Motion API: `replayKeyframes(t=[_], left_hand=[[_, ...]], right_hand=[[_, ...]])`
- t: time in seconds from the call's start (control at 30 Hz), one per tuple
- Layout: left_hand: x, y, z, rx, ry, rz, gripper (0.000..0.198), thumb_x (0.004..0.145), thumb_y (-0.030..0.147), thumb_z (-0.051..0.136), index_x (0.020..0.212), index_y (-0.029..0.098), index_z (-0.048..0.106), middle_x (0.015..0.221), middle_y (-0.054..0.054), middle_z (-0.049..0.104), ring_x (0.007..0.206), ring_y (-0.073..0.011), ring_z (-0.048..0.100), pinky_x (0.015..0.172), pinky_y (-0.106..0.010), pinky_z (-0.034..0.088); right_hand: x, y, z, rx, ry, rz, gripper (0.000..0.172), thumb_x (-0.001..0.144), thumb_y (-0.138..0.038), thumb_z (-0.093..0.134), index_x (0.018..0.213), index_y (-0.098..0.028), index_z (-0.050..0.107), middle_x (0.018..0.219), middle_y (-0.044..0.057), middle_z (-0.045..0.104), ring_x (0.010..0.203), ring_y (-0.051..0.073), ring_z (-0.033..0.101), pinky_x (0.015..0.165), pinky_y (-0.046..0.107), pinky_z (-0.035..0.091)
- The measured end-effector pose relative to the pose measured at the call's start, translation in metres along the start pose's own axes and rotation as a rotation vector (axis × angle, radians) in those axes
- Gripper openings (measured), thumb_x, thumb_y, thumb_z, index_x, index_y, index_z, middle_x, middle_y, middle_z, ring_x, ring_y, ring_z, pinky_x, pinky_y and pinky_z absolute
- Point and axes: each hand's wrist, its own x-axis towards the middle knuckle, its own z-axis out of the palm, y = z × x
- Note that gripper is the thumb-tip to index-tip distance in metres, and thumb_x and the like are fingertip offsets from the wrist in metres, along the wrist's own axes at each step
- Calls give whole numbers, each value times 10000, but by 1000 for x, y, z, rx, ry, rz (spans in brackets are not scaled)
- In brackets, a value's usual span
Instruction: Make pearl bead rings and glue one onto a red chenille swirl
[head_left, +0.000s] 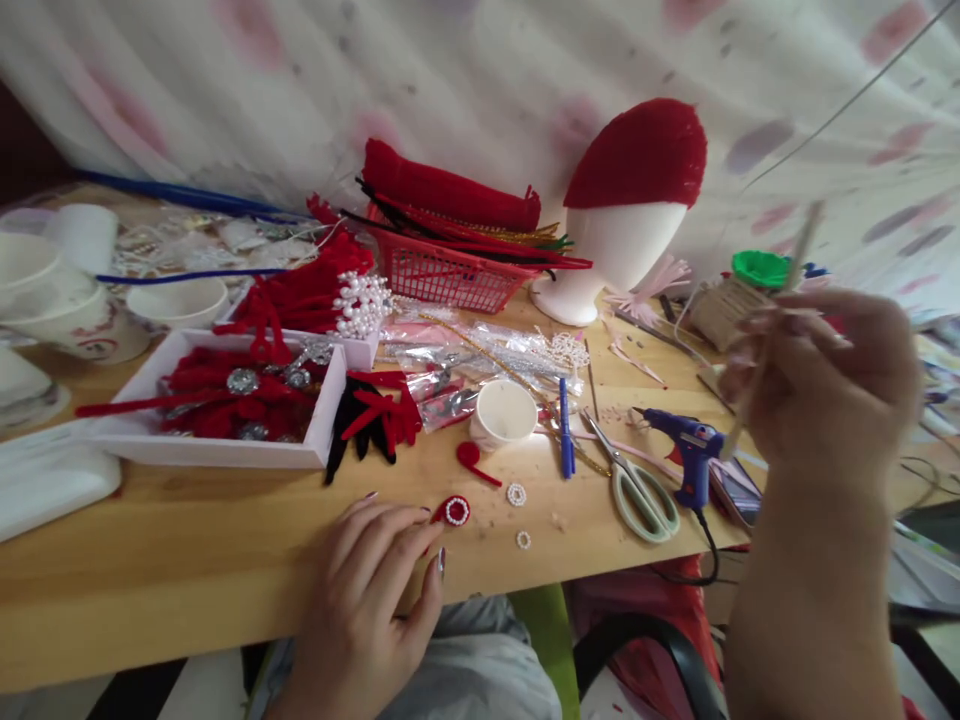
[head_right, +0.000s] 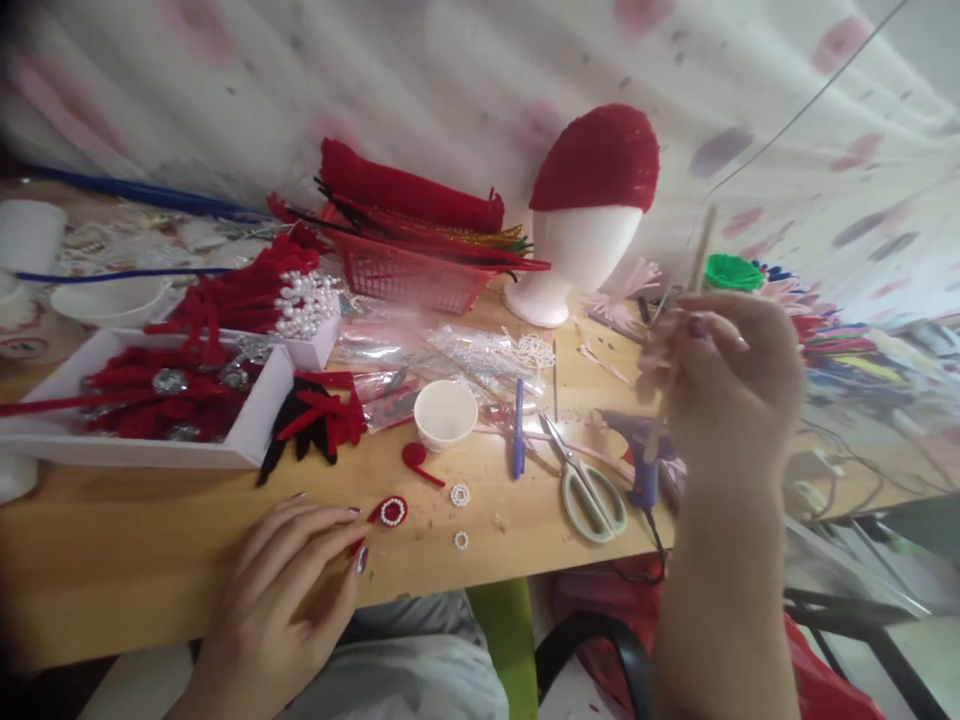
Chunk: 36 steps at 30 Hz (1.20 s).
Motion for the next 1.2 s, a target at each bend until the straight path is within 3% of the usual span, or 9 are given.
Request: replayKeyframes(t=[0.1,0.17,0.3,0.37,0.43,0.53,0.63,0.97,1.2], left_hand=[[-1,1,0,37,-44,21,249,865,41,586,1079,135,672,1034,-83,691,999,-215,586,1024,-436,403],[-3,2,0,72,-69,45,291,863,47,597,1132,132,668,1086,-91,692,1031,-223,586,1036,-440,401],[-8,2,0,174,-148,124,313,886,106,603,1191,132,670,1207,-134,673,1130,-267,573,1069,-481,374],[-10,2,-1,236,-201,156,328,906,170,609,1228,151,662,1279,-152,646,1183,-287,558,1082,-498,355],[-12,2,-2,272,-238,160,367,904,210,634,1269,177,644,1328,-146,627,1211,-288,551,1094,-500,346],[-14,2,-2,257,-225,133,408,870,163,682,1276,157,638,1282,-122,667,1176,-259,579,1099,-473,363],[-12,2,-1,226,-174,96,385,851,114,697,1234,103,653,1191,-108,719,1120,-241,605,1092,-453,382],[-7,4,4,223,-121,50,190,873,85,665,1053,96,725,1051,-37,785,983,-215,637,1098,-425,351],[-12,2,-1,235,-177,56,332,853,103,684,1183,139,691,1153,-81,747,1053,-223,640,1083,-467,382]], right_hand=[[-40,-16,-1,167,28,333,225,720,-167,710,875,-329,728,877,29,594,592,131,475,383,250,302],[-68,-19,0,242,-3,418,290,655,-202,749,923,-311,743,775,35,584,485,119,401,317,255,230],[-119,-16,12,381,-250,286,200,886,-429,617,837,-252,695,473,-40,493,314,102,340,284,244,272],[-138,-13,22,277,-217,233,436,995,-438,460,661,-221,637,416,-32,473,332,111,414,322,230,325],[-151,-8,30,126,-303,120,544,1015,-516,356,712,-211,688,460,-3,545,391,129,509,363,235,393],[-162,0,39,-62,-453,30,689,1008,-593,198,792,-214,732,535,24,592,441,141,556,397,251,424],[-168,4,48,-142,-470,-23,643,1036,-515,222,748,-209,709,526,10,560,426,124,529,414,250,383],[-173,13,65,-69,-551,-43,542,1036,-419,310,710,-180,671,523,-1,515,441,119,478,441,267,300],[-172,6,66,-37,-523,-51,521,1044,-437,315,756,-185,669,558,3,550,474,123,515,457,272,323]])
